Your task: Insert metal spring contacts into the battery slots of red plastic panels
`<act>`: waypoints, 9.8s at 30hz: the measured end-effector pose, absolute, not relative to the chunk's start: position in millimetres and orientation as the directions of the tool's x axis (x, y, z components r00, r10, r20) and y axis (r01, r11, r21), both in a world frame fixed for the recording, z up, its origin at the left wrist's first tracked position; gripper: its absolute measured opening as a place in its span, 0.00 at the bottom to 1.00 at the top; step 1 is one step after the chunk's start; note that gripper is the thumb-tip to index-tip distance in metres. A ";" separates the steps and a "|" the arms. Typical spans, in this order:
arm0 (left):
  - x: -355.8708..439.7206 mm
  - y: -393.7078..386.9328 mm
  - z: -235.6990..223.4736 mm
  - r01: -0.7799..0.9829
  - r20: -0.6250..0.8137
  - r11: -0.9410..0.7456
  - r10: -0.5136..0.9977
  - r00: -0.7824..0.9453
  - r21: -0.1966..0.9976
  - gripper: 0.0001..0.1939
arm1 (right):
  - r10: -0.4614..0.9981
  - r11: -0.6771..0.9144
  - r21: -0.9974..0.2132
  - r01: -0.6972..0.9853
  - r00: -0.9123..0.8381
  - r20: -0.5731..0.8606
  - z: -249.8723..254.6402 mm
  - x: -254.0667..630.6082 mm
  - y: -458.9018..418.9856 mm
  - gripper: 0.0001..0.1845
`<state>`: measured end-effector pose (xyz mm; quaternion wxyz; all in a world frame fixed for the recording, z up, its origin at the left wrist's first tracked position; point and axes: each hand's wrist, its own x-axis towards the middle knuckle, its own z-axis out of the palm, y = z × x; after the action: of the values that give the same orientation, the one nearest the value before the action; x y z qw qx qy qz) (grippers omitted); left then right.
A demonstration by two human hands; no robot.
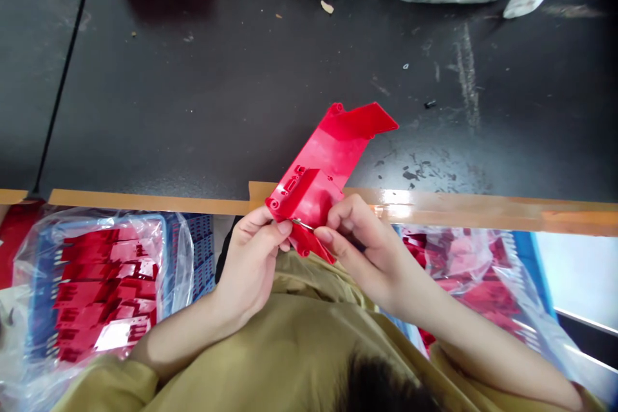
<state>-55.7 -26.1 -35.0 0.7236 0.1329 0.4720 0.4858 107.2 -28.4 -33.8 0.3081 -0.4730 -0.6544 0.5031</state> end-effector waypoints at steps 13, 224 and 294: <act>-54.3 -28.8 -38.7 -0.553 -0.336 0.245 0.939 -0.069 0.796 0.10 | 0.884 0.117 -0.974 0.192 -0.467 0.014 -20.7 112.9 -14.6 0.05; -34.1 -28.7 -53.7 -0.607 -0.266 0.165 0.961 -0.079 0.777 0.09 | 0.943 0.242 -0.948 0.205 -0.278 0.181 -41.7 128.4 -25.7 0.04; -39.5 -27.3 -64.3 -0.394 -0.179 0.116 0.975 -0.128 0.912 0.08 | 0.881 0.264 -0.849 0.459 -0.473 0.018 6.4 119.7 23.4 0.08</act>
<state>-39.5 -27.3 -64.3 0.5826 0.3108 0.4675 0.5877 119.7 23.4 6.4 0.2558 -0.4449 -0.7527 0.4125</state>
